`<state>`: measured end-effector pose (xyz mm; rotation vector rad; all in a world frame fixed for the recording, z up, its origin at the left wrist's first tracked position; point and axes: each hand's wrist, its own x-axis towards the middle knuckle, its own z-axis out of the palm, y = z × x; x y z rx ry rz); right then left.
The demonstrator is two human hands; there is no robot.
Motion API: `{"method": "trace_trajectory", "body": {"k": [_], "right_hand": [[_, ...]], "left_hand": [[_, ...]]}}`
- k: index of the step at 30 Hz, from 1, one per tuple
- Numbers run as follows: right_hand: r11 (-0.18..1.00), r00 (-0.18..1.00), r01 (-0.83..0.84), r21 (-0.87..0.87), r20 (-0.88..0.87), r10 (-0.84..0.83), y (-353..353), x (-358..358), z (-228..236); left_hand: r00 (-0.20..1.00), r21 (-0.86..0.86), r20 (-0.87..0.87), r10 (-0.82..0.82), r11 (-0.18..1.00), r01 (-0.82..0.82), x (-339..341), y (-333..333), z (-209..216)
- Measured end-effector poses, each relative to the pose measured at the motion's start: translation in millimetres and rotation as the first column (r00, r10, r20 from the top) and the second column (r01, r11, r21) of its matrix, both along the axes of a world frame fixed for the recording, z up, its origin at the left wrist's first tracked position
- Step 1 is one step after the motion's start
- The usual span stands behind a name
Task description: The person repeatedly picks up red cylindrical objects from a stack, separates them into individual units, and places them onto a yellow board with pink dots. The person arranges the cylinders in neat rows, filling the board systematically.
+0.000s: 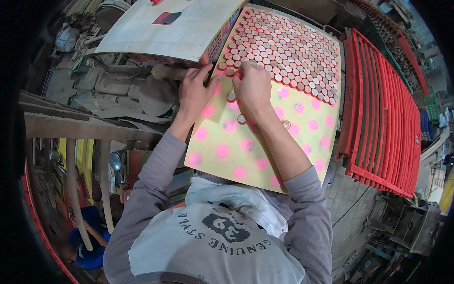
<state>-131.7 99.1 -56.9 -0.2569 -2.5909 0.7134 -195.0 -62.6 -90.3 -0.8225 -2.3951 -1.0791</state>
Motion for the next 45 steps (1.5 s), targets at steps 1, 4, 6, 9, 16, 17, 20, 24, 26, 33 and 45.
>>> {"method": "trace_trajectory", "body": {"k": [1, 4, 6, 9, 16, 17, 20, 24, 26, 33, 45], "right_hand": [[1.000, 0.999, -0.005, -0.006, -0.034, 0.005, 1, 4, 1], [0.999, 0.995, -0.019, 0.028, -0.093, 0.021, 11, 11, 2], [0.999, 0.995, -0.033, 0.023, -0.092, 0.035, 12, 14, 4], [0.999, 0.999, -0.026, -0.034, -0.044, 0.024, 12, 17, 12], [0.998, 0.989, 0.034, 0.048, -0.144, -0.027, 17, 26, 11], [0.998, 0.990, 0.029, 0.058, -0.141, -0.021, 17, 27, 12], [0.995, 0.992, 0.010, 0.098, -0.124, 0.002, 16, 21, 4], [0.990, 0.988, -0.022, 0.141, -0.149, 0.044, 11, 9, -10], [0.994, 0.991, -0.024, 0.103, -0.129, 0.037, 6, 5, -9], [1.000, 0.998, -0.029, 0.003, 0.064, 0.029, 3, 5, -3], [0.998, 0.998, 0.011, 0.069, 0.058, -0.015, 5, 4, -10]], "left_hand": [[1.000, 0.019, -0.019, -0.023, 1.000, 0.024, 2, -4, 3], [0.984, 0.174, -0.041, -0.174, 0.968, 0.179, 0, -4, 12], [0.968, 0.235, 0.003, -0.252, 0.941, 0.244, -4, 2, 13], [0.922, 0.149, 0.230, -0.312, 0.947, 0.284, -13, 20, 15], [0.900, -0.031, 0.074, -0.431, 0.901, 0.434, -33, 43, 1], [0.897, -0.049, 0.047, -0.439, 0.896, 0.441, -39, 43, -5], [0.882, 0.046, 0.028, -0.471, 0.882, 0.470, -38, 44, -13], [0.770, 0.301, 0.245, -0.589, 0.801, 0.518, -41, 45, -12], [0.743, 0.394, 0.284, -0.606, 0.780, 0.486, -36, 44, -1], [0.712, 0.370, 0.316, -0.627, 0.772, 0.516, -43, 40, -8], [0.708, 0.538, 0.326, -0.627, 0.739, 0.406, -60, 53, -18]]}}
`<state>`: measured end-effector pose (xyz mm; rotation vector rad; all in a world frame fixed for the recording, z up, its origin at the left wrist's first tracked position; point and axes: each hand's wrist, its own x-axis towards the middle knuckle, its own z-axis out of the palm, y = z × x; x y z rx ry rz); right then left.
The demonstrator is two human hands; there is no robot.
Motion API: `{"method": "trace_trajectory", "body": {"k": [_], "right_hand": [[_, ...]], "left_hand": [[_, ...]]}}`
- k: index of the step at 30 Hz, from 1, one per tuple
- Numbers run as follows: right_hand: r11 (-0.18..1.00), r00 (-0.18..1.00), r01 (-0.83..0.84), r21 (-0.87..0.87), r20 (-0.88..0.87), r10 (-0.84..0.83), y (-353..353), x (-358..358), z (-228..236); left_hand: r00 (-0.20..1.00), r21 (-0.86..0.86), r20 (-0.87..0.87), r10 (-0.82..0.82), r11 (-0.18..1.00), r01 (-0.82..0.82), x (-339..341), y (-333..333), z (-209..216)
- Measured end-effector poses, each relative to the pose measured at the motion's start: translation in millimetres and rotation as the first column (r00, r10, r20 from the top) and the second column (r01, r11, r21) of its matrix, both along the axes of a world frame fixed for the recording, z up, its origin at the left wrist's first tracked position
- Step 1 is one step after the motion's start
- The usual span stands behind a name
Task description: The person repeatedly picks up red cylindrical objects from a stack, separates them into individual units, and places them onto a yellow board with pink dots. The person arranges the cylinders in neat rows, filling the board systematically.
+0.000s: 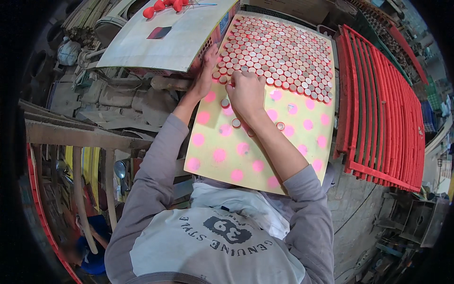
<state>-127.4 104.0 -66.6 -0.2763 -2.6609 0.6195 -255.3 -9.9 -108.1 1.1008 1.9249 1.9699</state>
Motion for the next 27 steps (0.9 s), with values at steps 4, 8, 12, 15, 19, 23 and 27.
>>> {"method": "trace_trajectory", "body": {"k": [4, 8, 12, 15, 19, 23, 27], "right_hand": [[1.000, 1.000, 0.015, -0.008, -0.005, -0.015, -4, -2, 2], [0.999, 0.999, 0.033, -0.019, -0.023, -0.034, -6, -2, 2], [0.999, 0.996, 0.040, -0.008, -0.081, -0.041, -2, -2, 2], [0.998, 0.998, 0.045, -0.050, -0.030, -0.047, 0, -2, 4], [0.998, 0.999, 0.036, -0.060, 0.014, -0.036, -5, 3, 13], [0.998, 0.999, 0.032, -0.053, 0.035, -0.030, 0, 4, 13], [0.998, 0.998, 0.057, -0.033, 0.030, -0.056, 1, 1, 6]], "left_hand": [[0.999, -0.014, 0.002, 0.041, 0.999, -0.041, -3, 6, 2], [0.999, -0.005, 0.004, 0.035, 0.999, -0.035, -2, 6, 4], [1.000, -0.016, 0.001, 0.028, 0.999, -0.028, 1, 4, 8], [1.000, -0.003, 0.006, 0.013, 1.000, -0.013, 8, 3, 17], [1.000, 0.012, -0.002, 0.016, 1.000, -0.016, 7, 4, 15], [0.995, -0.038, -0.085, 0.042, 0.998, -0.045, 8, 1, 12], [0.934, -0.011, -0.341, 0.108, 0.993, -0.119, 15, -2, 8]]}}
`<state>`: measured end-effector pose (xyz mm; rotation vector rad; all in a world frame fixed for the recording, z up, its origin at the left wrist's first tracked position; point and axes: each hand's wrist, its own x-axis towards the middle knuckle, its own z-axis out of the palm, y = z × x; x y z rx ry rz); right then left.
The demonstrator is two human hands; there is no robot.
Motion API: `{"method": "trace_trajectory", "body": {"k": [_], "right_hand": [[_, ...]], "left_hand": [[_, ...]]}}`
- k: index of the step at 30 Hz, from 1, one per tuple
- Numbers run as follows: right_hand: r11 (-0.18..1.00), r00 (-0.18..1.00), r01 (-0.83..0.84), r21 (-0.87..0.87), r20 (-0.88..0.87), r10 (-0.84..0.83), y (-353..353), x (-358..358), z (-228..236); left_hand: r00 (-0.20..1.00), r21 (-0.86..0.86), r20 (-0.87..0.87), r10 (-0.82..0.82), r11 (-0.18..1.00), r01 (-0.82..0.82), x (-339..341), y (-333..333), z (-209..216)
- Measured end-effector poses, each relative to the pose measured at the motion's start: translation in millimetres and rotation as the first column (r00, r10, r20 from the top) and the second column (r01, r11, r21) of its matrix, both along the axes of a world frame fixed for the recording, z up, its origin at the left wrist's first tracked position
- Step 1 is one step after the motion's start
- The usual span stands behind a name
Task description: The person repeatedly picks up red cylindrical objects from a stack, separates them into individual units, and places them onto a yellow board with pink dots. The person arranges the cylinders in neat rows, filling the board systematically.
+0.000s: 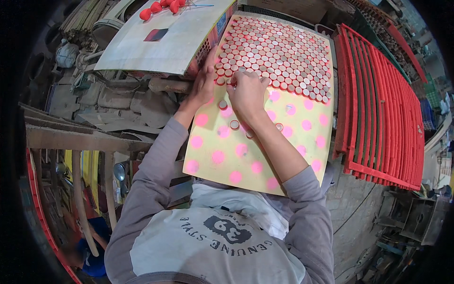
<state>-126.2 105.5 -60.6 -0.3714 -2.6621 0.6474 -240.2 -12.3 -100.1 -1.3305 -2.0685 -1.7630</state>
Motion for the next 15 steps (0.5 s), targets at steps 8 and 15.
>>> {"method": "trace_trajectory", "body": {"k": [8, 15], "right_hand": [[1.000, 1.000, -0.010, 0.022, 0.011, 0.010, -1, 1, 4], [0.996, 0.997, 0.075, 0.055, 0.013, -0.076, 1, -3, 6]], "left_hand": [[0.983, -0.101, -0.153, 0.101, 0.988, -0.117, 27, -32, 5], [0.990, -0.156, -0.096, 0.104, 0.981, -0.118, 16, -25, -5]]}}
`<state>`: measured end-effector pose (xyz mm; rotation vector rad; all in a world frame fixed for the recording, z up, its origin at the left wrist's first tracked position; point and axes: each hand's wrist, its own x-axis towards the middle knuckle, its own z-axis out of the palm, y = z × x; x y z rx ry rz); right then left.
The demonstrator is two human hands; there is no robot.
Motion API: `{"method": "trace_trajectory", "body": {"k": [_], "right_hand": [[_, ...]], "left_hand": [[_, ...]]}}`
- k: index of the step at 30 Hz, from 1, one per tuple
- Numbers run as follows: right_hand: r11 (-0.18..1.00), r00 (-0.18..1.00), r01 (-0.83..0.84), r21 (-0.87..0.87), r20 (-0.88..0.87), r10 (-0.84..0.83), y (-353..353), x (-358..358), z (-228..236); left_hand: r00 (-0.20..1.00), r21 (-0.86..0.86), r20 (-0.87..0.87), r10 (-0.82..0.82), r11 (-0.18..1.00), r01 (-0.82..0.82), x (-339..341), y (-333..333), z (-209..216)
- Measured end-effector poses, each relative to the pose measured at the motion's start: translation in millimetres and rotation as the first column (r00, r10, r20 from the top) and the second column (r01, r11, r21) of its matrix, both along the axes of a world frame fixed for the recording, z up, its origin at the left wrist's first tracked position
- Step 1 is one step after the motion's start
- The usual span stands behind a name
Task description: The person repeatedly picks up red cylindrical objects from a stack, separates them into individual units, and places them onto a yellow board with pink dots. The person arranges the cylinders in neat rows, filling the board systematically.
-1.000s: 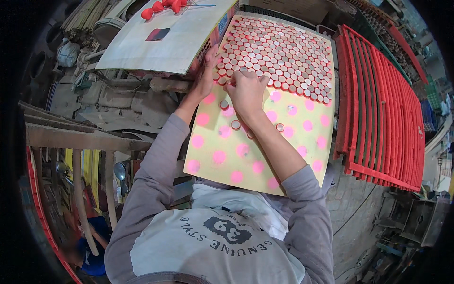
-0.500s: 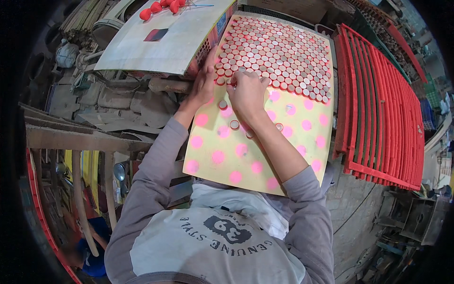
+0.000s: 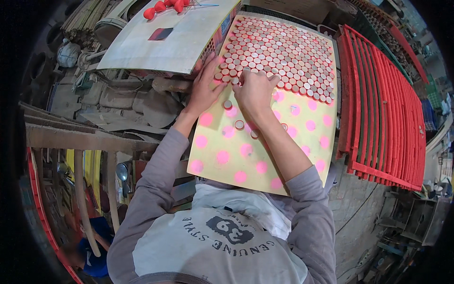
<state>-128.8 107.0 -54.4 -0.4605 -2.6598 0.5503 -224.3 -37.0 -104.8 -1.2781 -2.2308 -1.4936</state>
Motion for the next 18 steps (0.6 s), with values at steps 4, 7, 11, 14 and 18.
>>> {"method": "trace_trajectory", "body": {"k": [4, 7, 11, 14, 18], "right_hand": [[1.000, 1.000, -0.003, 0.001, -0.016, 0.003, 3, 0, -1], [1.000, 0.999, -0.004, 0.019, -0.054, 0.005, 1, -2, -6], [1.000, 0.996, -0.024, 0.002, -0.091, 0.024, 3, -4, -12], [0.996, 0.989, -0.081, 0.045, -0.121, 0.086, 4, -1, -11], [0.989, 0.987, -0.146, 0.025, -0.057, 0.147, 9, 18, 3]], "left_hand": [[0.996, 0.035, 0.091, -0.026, 0.999, 0.023, -7, 2, -10], [0.986, 0.068, 0.149, -0.073, 0.996, 0.064, -7, 3, -11], [0.976, 0.075, 0.195, -0.096, 0.994, 0.082, -4, 6, -7], [0.987, 0.084, 0.146, -0.070, 0.995, 0.059, -8, 5, -9], [0.997, 0.030, 0.076, 0.005, 1.000, -0.008, -7, 2, -12]]}}
